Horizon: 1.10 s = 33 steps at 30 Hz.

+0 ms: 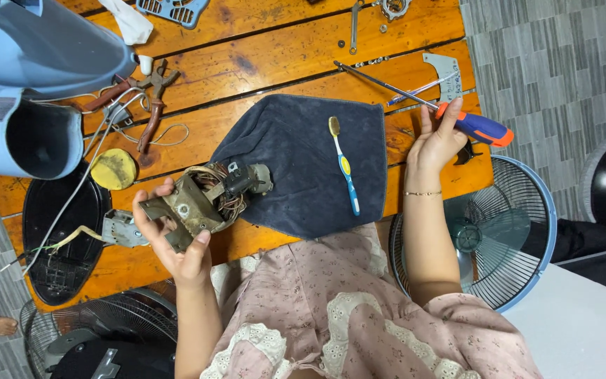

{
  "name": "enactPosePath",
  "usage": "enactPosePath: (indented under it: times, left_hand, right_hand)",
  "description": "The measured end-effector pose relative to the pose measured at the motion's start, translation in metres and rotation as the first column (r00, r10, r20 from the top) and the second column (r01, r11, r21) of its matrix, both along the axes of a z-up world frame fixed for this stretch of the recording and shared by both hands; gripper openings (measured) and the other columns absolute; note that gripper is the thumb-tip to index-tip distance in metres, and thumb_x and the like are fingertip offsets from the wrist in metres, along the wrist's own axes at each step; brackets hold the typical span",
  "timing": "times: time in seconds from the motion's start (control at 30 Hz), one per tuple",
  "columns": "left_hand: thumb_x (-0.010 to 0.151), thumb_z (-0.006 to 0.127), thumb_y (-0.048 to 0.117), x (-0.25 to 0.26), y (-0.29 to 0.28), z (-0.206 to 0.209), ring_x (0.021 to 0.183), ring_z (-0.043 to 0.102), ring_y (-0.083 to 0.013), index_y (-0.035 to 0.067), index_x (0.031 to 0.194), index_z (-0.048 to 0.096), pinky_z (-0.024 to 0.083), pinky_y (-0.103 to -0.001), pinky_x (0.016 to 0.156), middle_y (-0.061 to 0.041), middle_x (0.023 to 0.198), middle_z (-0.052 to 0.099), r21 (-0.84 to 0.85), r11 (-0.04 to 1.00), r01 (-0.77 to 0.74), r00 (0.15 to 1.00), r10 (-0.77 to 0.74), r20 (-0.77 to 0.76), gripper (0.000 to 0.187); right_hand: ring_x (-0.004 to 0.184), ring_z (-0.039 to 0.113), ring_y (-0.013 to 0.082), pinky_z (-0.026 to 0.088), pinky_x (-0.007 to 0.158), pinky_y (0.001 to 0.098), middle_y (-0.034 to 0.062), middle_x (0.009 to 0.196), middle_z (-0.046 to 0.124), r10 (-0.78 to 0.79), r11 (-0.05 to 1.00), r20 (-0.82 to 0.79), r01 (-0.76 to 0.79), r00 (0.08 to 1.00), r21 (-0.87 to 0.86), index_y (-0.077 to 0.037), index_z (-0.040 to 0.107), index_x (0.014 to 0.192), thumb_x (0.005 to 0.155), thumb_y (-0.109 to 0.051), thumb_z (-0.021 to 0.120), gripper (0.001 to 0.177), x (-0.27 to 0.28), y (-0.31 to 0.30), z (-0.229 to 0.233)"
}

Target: Repairing an appliance motor using a screwdriver on a workbench

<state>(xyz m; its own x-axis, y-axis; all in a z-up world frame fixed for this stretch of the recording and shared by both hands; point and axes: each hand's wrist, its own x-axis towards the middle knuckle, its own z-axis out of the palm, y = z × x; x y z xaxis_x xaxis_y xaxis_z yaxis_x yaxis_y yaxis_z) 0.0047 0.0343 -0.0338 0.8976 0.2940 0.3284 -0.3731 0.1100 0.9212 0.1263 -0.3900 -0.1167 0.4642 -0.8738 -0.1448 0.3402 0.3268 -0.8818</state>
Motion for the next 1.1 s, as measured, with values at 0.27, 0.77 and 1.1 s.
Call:
enactPosePath:
  times: [0.27,0.77,1.1]
  left_hand:
    - [0.069,0.073,0.008,-0.004,0.002,-0.003,0.15,0.032,-0.0351,0.009,0.158,0.02,0.022,-0.052,0.129,-0.021,0.141,0.038,-0.001,1.0,-0.005,1.0,0.005,-0.004,0.104]
    - [0.071,0.073,0.008,-0.004,-0.003,-0.002,0.15,0.033,-0.0328,0.011,0.158,0.02,0.022,-0.05,0.129,-0.018,0.141,0.039,-0.043,0.999,-0.003,1.0,0.003,0.019,0.102]
    - [0.068,0.074,0.008,-0.004,-0.005,-0.003,0.15,0.035,-0.0321,0.011,0.158,0.022,0.023,-0.049,0.128,-0.019,0.142,0.042,-0.103,0.994,-0.033,0.999,0.034,0.005,0.104]
  right_hand:
    - [0.068,0.077,0.0242,0.072,0.072,0.0392,0.0167,0.084,0.072,0.023,1.0,0.004,-0.023,1.0,0.021,-0.001,0.058,0.093,0.086,-0.028,0.084,0.038,0.002,0.012,-0.001]
    - [0.07,0.077,0.0216,0.072,0.076,0.039,0.0136,0.085,0.073,-0.007,0.999,-0.021,0.008,1.0,0.049,-0.003,0.061,0.092,0.087,-0.028,0.085,0.035,-0.026,0.007,-0.004]
    - [0.079,0.078,0.019,0.074,0.075,0.0389,0.0124,0.091,0.072,-0.035,0.997,-0.004,0.035,0.999,-0.072,-0.003,0.061,0.098,0.091,-0.018,0.085,0.029,-0.044,-0.018,-0.019]
